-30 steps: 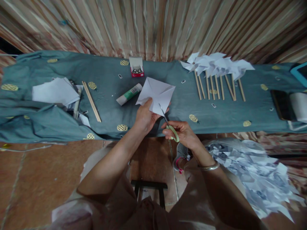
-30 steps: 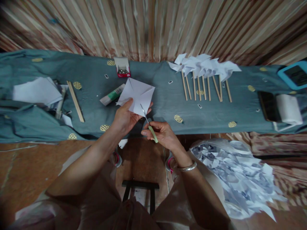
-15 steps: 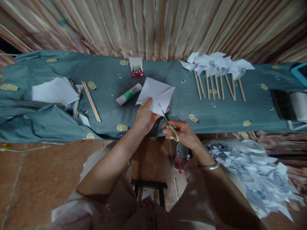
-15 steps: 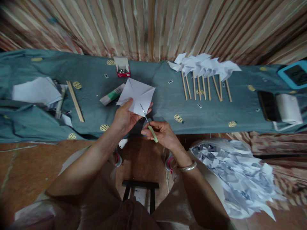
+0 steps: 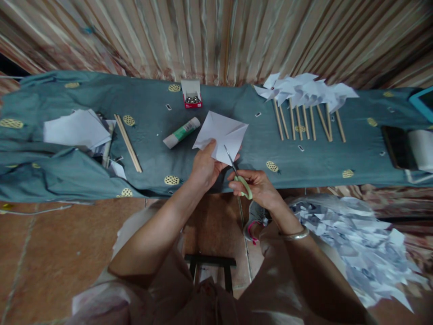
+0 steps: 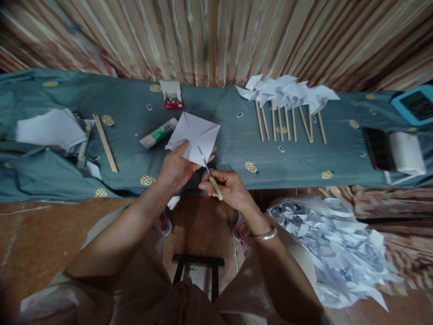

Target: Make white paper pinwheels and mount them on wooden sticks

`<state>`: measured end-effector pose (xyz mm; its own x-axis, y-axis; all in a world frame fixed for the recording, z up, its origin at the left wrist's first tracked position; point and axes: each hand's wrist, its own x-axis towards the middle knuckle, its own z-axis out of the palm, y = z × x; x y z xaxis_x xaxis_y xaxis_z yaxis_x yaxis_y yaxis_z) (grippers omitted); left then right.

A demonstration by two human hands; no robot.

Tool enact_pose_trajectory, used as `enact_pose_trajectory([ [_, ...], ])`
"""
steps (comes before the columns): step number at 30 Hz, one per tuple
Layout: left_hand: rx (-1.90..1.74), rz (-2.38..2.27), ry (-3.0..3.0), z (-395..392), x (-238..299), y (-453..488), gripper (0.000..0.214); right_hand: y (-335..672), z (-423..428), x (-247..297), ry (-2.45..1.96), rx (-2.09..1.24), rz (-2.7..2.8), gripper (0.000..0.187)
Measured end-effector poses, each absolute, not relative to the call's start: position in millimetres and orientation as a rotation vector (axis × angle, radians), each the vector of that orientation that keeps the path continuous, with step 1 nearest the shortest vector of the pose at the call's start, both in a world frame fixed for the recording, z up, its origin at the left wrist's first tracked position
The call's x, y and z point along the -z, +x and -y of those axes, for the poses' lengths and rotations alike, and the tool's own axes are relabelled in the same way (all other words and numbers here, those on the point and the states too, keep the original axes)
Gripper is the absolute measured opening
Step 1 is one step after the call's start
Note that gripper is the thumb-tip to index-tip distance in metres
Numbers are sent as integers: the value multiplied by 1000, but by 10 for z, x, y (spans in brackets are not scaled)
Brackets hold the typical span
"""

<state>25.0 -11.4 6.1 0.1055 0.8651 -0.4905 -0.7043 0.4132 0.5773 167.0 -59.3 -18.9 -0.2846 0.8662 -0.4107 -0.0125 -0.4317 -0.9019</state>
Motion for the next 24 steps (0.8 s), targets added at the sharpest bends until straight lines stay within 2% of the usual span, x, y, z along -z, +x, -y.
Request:
enact_pose_trajectory([
  [24, -1166, -903, 254, 134, -13, 277, 35, 1673, 587, 188, -1318, -1780, 1102, 37],
])
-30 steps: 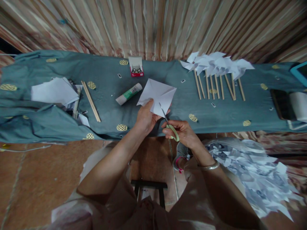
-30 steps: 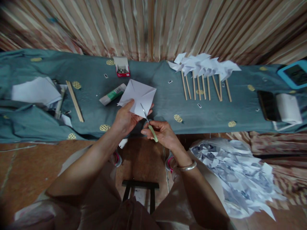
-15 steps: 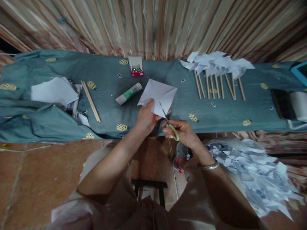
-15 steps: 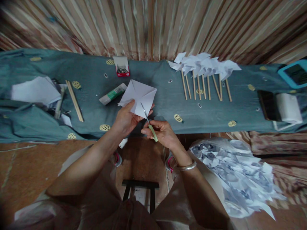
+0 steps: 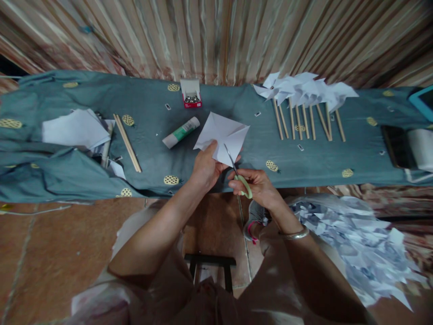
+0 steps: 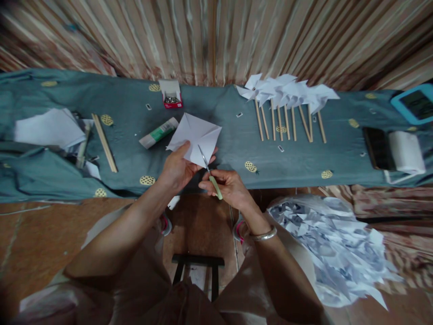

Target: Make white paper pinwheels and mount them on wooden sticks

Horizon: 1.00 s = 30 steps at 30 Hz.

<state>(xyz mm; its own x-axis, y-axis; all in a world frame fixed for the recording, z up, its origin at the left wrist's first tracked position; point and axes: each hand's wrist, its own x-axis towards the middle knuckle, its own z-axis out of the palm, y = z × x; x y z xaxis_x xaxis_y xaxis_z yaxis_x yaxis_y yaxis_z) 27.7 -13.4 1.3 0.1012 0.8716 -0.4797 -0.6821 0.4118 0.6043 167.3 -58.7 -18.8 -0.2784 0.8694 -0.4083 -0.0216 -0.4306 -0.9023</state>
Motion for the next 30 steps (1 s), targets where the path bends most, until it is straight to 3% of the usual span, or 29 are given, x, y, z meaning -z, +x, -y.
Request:
enact_pose_trajectory([
  [30, -1167, -899, 273, 149, -86, 286, 40, 1652, 598, 169, -1334, -1759, 1103, 37],
])
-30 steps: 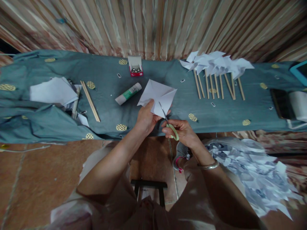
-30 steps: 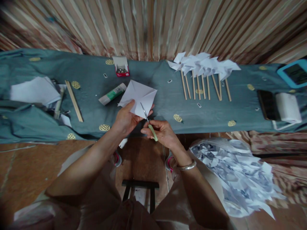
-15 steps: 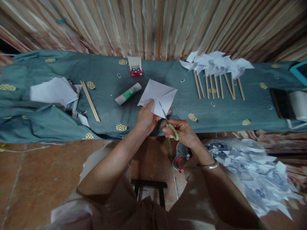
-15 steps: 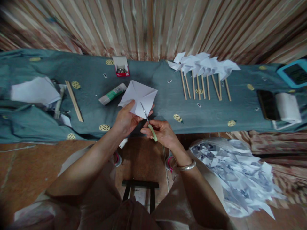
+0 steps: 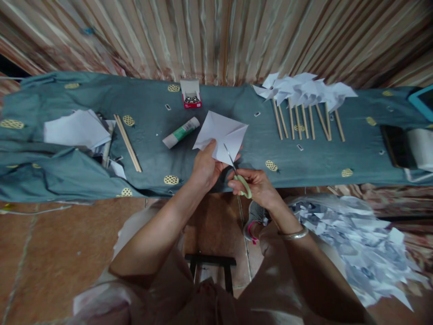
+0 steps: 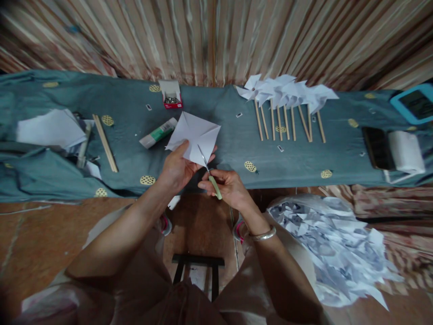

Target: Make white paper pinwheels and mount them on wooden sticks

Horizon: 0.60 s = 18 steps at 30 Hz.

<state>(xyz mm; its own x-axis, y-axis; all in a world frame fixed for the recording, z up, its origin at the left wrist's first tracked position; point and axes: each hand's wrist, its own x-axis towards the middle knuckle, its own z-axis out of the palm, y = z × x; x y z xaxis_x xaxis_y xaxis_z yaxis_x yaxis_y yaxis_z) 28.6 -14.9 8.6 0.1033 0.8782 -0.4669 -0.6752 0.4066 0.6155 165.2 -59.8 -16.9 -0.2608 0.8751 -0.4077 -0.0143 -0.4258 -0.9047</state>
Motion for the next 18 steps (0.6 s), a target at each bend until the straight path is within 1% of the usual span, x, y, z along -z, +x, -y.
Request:
enact_pose_trajectory([
  [9, -1174, -885, 249, 153, -87, 286, 38, 1647, 606, 169, -1341, -1735, 1101, 40],
  [18, -1230, -854, 262, 86, -98, 209, 40, 1708, 677, 122, -1328, -1834, 1140, 41],
])
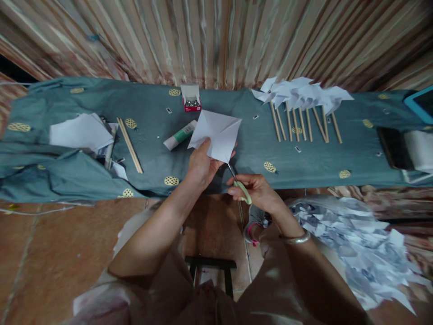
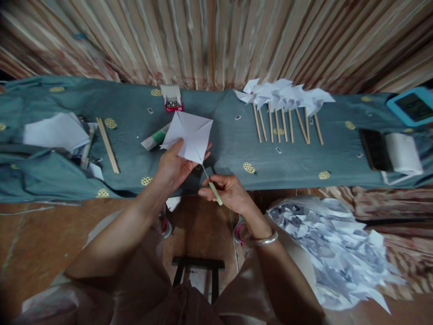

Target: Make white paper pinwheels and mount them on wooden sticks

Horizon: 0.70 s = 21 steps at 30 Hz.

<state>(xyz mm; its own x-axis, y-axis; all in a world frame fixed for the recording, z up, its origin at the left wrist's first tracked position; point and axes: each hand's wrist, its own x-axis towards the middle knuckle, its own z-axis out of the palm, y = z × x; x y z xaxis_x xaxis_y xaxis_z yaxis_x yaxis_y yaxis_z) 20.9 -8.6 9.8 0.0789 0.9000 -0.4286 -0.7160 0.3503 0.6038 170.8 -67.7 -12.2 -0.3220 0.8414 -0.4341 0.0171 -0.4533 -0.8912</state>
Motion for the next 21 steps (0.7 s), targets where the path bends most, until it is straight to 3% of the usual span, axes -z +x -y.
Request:
enact_pose_trajectory([
  [5, -1280, -873, 246, 19, -98, 122, 40, 1996, 686, 117, -1523, -1662, 1335, 51],
  [10, -1218, -910, 172, 13, -7, 119, 38, 2275, 621, 112, -1861, -815, 1712, 47],
  [13, -1167, -900, 126, 22, 45, 150, 38, 2284, 583, 113, -1978, -493, 1798, 41],
  [21, -1025, -812, 76, 67, 52, 270, 45, 2130, 449, 103, -2073, -200, 1950, 45],
])
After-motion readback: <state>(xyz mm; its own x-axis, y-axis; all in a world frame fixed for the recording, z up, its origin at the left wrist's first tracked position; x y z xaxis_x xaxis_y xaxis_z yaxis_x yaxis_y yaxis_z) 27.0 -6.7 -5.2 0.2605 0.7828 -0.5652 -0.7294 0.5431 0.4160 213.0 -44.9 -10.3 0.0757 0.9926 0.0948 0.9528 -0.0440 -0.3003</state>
